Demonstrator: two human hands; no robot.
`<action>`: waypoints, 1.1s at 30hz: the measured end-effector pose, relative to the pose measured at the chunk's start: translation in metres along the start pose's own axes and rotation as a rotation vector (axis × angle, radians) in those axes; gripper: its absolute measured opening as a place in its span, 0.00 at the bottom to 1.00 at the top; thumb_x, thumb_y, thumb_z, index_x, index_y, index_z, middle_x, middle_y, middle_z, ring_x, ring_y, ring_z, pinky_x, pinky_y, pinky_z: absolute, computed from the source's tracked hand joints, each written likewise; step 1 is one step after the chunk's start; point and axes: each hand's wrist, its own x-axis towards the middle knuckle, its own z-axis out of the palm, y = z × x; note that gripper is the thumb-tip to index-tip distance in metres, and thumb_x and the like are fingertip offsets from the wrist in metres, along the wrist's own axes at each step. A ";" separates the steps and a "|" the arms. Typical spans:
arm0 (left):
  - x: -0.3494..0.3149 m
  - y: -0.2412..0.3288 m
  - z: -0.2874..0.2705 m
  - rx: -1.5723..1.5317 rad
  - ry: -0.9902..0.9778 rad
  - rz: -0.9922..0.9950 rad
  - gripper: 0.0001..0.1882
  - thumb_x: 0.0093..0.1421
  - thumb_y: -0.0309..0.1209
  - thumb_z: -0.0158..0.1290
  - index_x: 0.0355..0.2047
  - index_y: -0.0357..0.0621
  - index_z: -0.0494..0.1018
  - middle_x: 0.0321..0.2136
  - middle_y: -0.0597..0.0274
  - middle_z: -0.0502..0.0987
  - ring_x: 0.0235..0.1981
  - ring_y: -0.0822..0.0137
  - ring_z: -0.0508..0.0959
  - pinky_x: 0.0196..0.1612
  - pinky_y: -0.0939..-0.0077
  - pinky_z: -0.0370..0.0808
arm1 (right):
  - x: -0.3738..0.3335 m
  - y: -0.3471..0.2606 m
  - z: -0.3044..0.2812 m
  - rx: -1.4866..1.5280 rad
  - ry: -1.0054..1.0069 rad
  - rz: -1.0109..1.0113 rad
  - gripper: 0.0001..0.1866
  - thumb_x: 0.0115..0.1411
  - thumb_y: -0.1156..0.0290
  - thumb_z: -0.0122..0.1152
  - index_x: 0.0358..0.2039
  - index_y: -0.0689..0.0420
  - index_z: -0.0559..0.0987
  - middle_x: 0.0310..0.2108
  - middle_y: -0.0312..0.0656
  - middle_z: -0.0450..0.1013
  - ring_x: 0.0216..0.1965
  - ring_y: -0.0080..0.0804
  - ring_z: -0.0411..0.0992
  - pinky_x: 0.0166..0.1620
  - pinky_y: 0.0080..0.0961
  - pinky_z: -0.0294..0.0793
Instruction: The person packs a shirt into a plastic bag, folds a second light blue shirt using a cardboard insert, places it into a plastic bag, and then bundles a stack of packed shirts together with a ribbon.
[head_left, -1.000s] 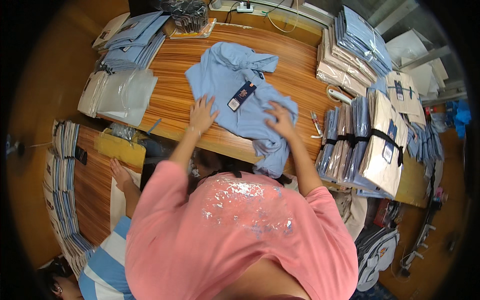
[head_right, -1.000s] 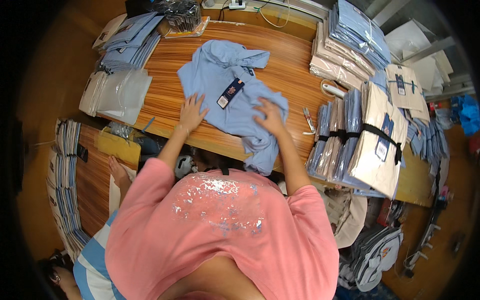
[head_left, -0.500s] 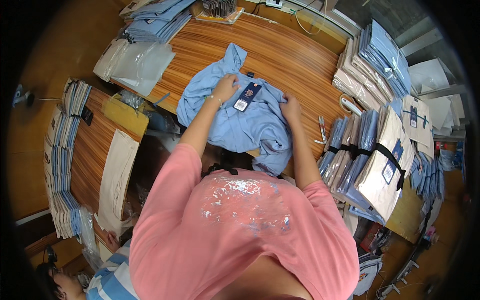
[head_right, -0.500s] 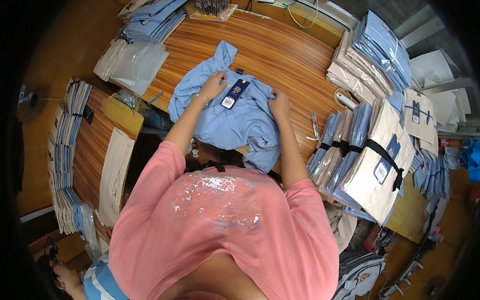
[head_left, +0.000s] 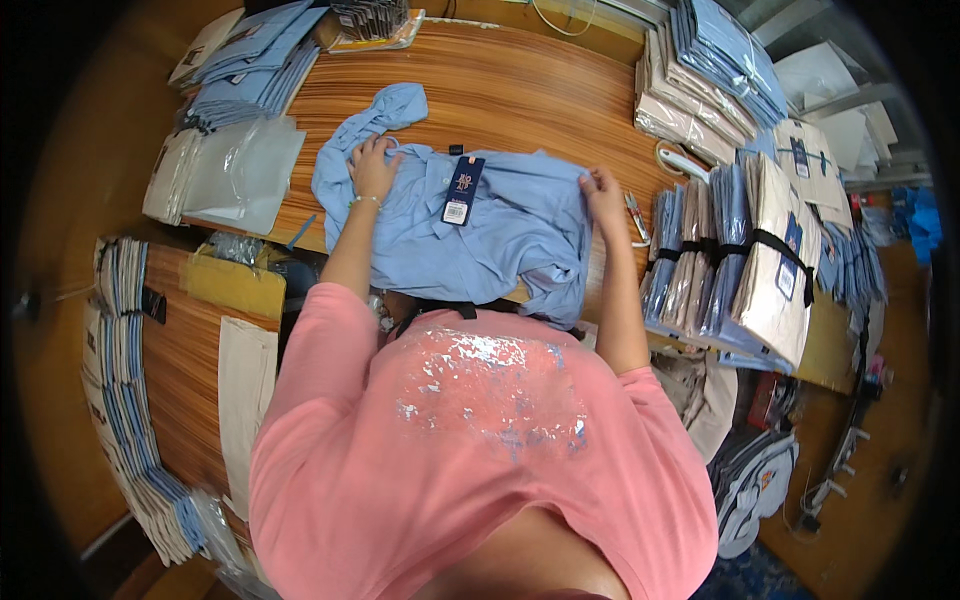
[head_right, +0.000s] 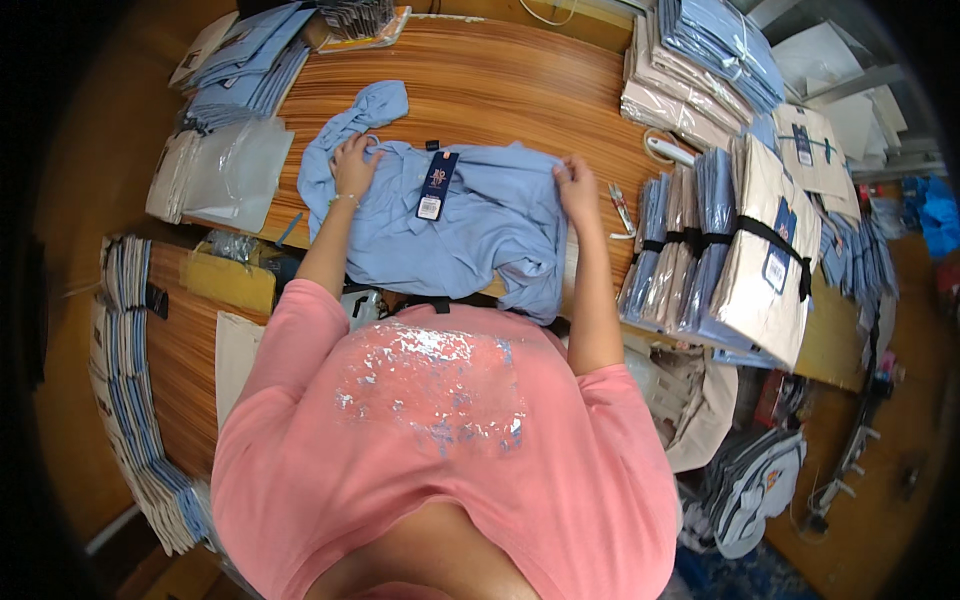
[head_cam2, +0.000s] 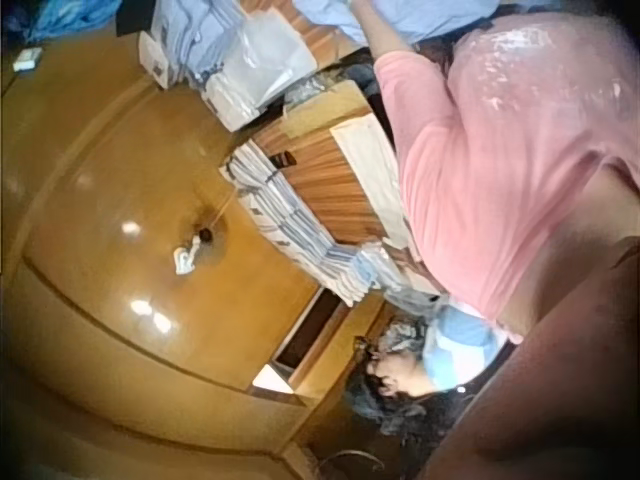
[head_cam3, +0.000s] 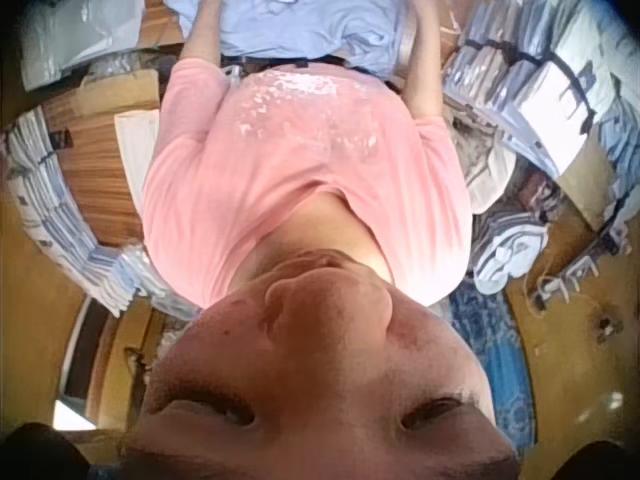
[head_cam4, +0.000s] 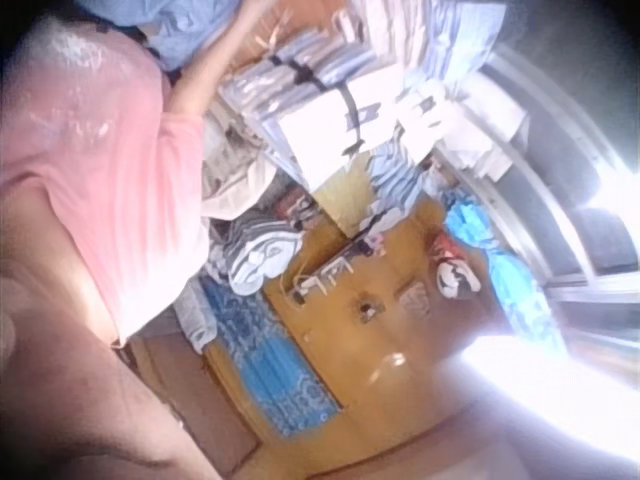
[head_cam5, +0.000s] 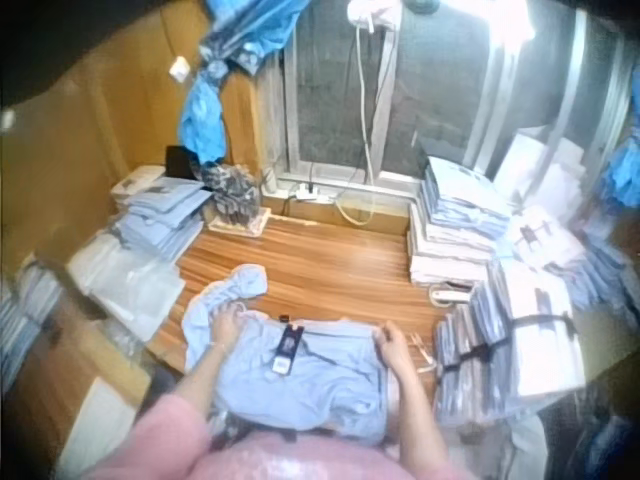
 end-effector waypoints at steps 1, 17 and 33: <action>0.003 -0.005 -0.005 0.013 -0.063 0.021 0.17 0.53 0.40 0.56 0.43 0.54 0.73 0.51 0.56 0.69 0.54 0.58 0.63 0.54 0.52 0.57 | -0.001 -0.008 -0.002 -0.003 0.020 -0.026 0.09 0.54 0.72 0.60 0.33 0.63 0.73 0.26 0.43 0.73 0.28 0.30 0.68 0.34 0.26 0.68; -0.051 0.073 0.004 -1.250 -0.706 -0.053 0.22 0.54 0.26 0.58 0.43 0.42 0.59 0.29 0.56 0.77 0.26 0.71 0.77 0.27 0.79 0.73 | -0.063 -0.072 0.136 0.296 -0.240 0.443 0.10 0.56 0.66 0.61 0.31 0.61 0.77 0.22 0.34 0.72 0.21 0.17 0.68 0.21 0.15 0.66; -0.051 0.055 -0.043 -0.832 -1.196 -0.083 0.19 0.63 0.40 0.47 0.38 0.33 0.73 0.27 0.60 0.77 0.27 0.72 0.77 0.26 0.81 0.73 | -0.061 -0.072 0.117 0.280 -0.449 0.396 0.05 0.57 0.73 0.58 0.32 0.62 0.78 0.22 0.35 0.73 0.20 0.19 0.69 0.23 0.16 0.69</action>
